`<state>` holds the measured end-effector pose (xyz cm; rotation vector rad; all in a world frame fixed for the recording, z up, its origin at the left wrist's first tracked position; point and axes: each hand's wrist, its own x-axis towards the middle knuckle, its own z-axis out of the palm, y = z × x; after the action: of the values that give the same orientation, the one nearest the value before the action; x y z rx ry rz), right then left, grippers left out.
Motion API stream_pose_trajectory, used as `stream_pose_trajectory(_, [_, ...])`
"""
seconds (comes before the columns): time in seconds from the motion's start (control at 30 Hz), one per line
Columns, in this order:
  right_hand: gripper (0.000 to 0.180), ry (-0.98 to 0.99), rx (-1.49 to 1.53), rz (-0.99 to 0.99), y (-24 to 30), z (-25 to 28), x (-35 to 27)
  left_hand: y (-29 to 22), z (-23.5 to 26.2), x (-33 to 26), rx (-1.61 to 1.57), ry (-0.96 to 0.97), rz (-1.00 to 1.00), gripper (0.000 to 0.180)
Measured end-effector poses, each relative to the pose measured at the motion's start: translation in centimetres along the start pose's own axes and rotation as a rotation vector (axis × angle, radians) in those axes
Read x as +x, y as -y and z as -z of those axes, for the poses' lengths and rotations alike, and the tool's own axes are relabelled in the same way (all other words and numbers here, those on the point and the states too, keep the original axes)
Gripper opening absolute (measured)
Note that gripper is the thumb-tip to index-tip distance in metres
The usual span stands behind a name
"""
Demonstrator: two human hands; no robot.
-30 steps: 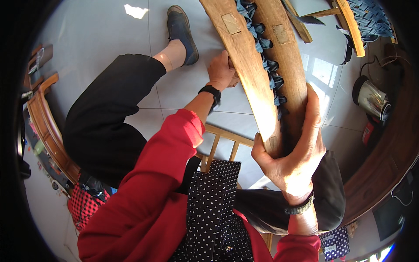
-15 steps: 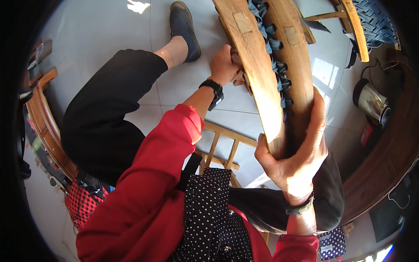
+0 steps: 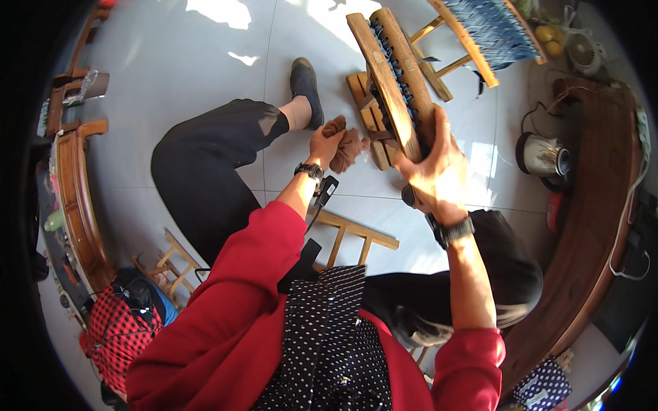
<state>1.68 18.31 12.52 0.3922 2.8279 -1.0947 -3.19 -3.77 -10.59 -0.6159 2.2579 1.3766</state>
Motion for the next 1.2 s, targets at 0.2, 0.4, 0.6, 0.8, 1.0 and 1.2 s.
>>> stream_pose_trajectory(0.2, [0.088,-0.215,0.02,0.003,-0.2,-2.0,-2.5,-2.1,2.5,-7.0,-0.506,0.28,0.116,0.041])
stream_pose_trajectory(0.4, [0.089,-0.248,0.09,-0.087,-2.1,-2.0,-6.2,-2.7,5.5,-9.6,-0.858,0.34,0.27,0.048])
stream_pose_trajectory(0.6, [0.094,-0.331,0.069,-0.197,-3.3,-2.5,-10.3,-4.1,6.2,-9.4,-0.704,0.61,0.125,0.057])
stream_pose_trajectory(0.8, [0.111,-0.294,0.148,-0.271,-4.0,-1.7,-10.9,-8.0,7.7,-11.5,-0.375,0.687,-0.283,0.023])
stream_pose_trajectory(1.0, [0.11,-0.307,0.18,-0.262,-4.4,-1.2,-10.9,-10.6,9.5,-12.2,-0.293,0.81,-0.144,0.006])
stream_pose_trajectory(1.2, [0.094,-0.406,0.163,-0.218,-5.1,-1.1,-10.7,-11.3,10.1,-13.5,-0.362,0.73,-0.503,0.031])
